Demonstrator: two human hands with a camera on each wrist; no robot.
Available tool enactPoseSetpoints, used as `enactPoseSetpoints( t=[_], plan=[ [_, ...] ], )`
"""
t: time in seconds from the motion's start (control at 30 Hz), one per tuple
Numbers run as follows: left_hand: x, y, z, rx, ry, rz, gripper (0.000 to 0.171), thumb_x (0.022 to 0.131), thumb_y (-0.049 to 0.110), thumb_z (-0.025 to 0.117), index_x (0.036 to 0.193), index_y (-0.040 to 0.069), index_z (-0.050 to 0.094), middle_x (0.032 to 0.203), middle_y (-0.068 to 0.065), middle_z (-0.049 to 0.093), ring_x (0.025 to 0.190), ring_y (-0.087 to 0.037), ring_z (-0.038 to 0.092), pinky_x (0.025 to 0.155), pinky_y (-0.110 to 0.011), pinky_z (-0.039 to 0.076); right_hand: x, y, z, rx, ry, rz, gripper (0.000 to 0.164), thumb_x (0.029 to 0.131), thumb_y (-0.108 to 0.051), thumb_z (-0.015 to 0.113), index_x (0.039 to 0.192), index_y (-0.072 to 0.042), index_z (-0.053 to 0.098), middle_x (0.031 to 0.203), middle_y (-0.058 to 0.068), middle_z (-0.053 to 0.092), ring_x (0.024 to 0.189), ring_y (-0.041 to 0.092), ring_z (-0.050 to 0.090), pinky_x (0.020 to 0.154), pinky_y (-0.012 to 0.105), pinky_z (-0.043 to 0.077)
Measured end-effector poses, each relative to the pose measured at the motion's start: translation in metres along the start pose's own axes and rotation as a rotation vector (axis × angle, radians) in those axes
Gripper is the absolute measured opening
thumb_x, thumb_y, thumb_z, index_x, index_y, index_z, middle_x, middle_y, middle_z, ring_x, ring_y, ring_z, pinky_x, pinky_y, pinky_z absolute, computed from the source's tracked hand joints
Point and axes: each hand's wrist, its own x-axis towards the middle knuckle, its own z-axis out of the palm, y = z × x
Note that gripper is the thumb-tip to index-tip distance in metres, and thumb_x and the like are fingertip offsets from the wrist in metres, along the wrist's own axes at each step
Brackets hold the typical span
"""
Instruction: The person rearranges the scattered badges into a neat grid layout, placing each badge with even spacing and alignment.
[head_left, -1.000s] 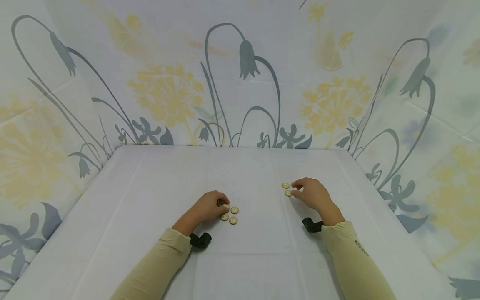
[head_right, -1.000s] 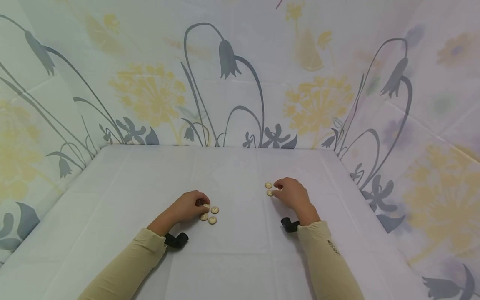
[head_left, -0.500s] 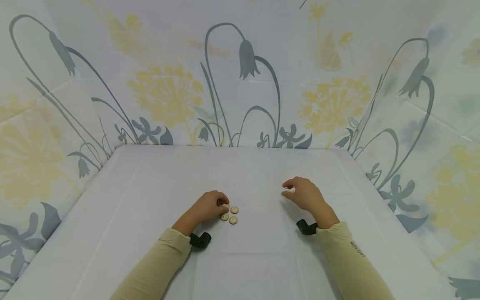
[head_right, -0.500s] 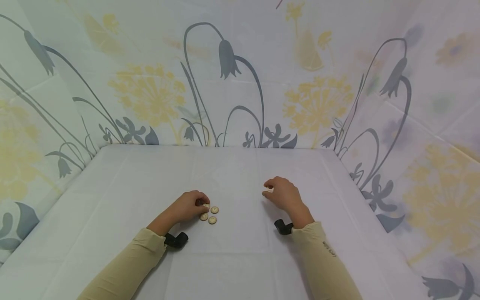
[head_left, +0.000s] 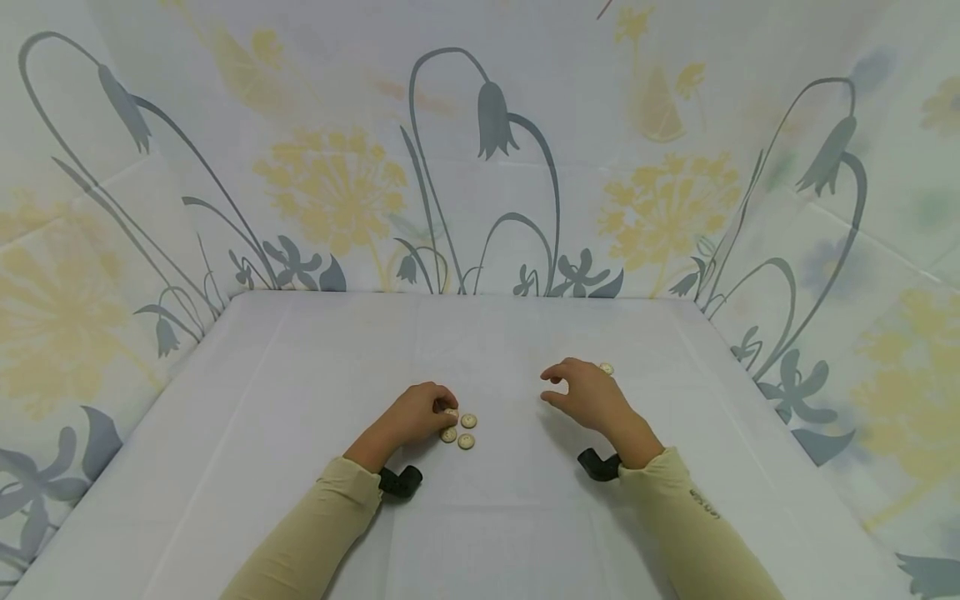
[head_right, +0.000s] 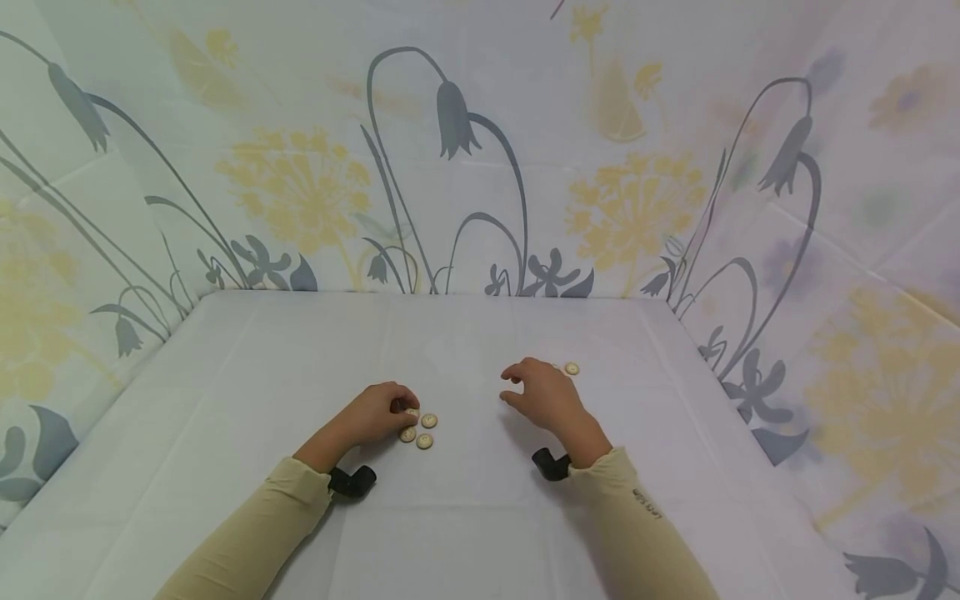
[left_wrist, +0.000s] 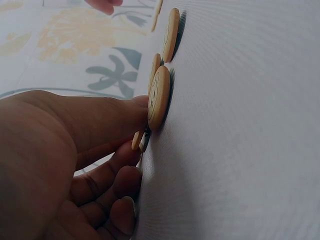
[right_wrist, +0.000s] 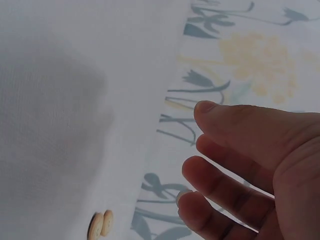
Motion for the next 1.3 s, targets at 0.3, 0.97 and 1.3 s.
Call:
enactPoseSetpoints(
  t=[0.3,0.97,1.3],
  plan=[
    [-0.001,0.000,0.000,-0.004,0.002,0.000,0.017,0.089,0.023,0.068,0.103,0.012,0.069,0.093,0.001,0.062,0.084,-0.013,0.055,0.078,-0.033,0.047,-0.004,-0.019,0.008,-0.010,-0.011,-0.052,0.030,0.087,-0.028,0.072,0.114,-0.014,0.070,0.105,0.002,0.067,0.095,0.023,0.064,0.075,0.037,0.051],
    [0.001,0.000,-0.001,0.001,0.004,-0.007,0.016,0.090,0.023,0.069,0.102,0.013,0.070,0.091,0.001,0.063,0.082,-0.012,0.056,0.077,-0.032,0.047,-0.003,-0.053,0.029,-0.008,-0.088,-0.151,0.028,0.086,-0.028,0.073,0.112,-0.018,0.070,0.103,-0.005,0.066,0.094,0.017,0.064,0.078,0.034,0.051],
    [0.002,-0.001,-0.002,-0.008,-0.007,0.006,0.016,0.089,0.022,0.069,0.102,0.012,0.070,0.092,0.001,0.064,0.083,-0.012,0.056,0.078,-0.033,0.048,0.002,-0.069,0.037,-0.019,-0.110,-0.198,0.028,0.087,-0.029,0.072,0.112,-0.018,0.071,0.106,-0.003,0.067,0.096,0.019,0.065,0.078,0.038,0.052]
  ],
)
